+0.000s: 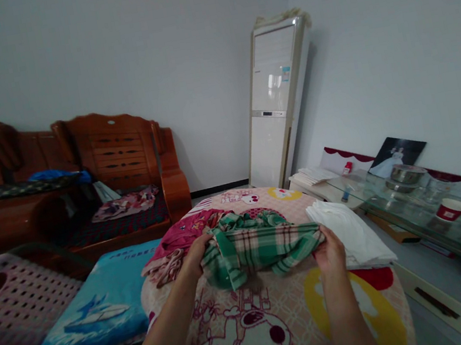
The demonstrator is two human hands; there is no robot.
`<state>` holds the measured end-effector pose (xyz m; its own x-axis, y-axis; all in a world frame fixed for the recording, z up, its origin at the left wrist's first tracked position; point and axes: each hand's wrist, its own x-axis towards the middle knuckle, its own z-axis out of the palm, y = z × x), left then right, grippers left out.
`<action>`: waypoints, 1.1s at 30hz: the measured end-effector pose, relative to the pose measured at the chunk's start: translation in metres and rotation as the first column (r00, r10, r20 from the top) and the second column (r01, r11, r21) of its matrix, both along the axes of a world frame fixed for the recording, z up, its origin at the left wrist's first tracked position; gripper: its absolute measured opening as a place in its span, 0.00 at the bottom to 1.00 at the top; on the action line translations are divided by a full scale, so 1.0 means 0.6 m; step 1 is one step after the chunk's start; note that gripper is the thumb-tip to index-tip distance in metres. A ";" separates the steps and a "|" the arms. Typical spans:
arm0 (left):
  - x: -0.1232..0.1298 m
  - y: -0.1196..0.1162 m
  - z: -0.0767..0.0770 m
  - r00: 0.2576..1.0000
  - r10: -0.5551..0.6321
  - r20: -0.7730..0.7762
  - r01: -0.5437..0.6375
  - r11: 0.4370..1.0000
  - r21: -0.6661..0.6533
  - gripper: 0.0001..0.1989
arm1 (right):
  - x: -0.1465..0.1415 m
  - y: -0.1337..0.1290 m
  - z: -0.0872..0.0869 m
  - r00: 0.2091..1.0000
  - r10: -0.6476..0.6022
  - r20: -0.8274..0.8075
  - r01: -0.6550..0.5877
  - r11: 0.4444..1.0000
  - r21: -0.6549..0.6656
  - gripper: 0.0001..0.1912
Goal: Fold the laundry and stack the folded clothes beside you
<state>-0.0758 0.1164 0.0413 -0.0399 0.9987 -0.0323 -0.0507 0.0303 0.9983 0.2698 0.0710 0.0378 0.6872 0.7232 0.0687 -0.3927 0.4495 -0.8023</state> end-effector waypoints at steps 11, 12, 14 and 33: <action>0.017 -0.038 -0.015 0.590 0.097 -0.802 0.094 0.978 0.188 0.10 | 0.013 -0.040 -0.103 0.787 0.199 0.584 0.158 0.850 -0.503 0.25; 0.024 -0.045 -0.016 0.581 0.064 -0.811 0.133 0.976 0.173 0.11 | 0.014 -0.046 -0.105 0.711 0.197 0.675 0.238 0.836 -0.495 0.24; 0.043 -0.061 -0.021 0.547 -0.008 -0.837 0.216 0.967 0.132 0.15 | 0.014 -0.060 -0.102 0.544 0.240 0.804 0.352 0.805 -0.478 0.22; -0.074 -0.054 0.059 0.810 -0.539 -0.231 0.567 0.821 0.073 0.11 | 0.009 -0.139 0.002 0.880 0.453 0.141 -0.375 0.846 -0.380 0.18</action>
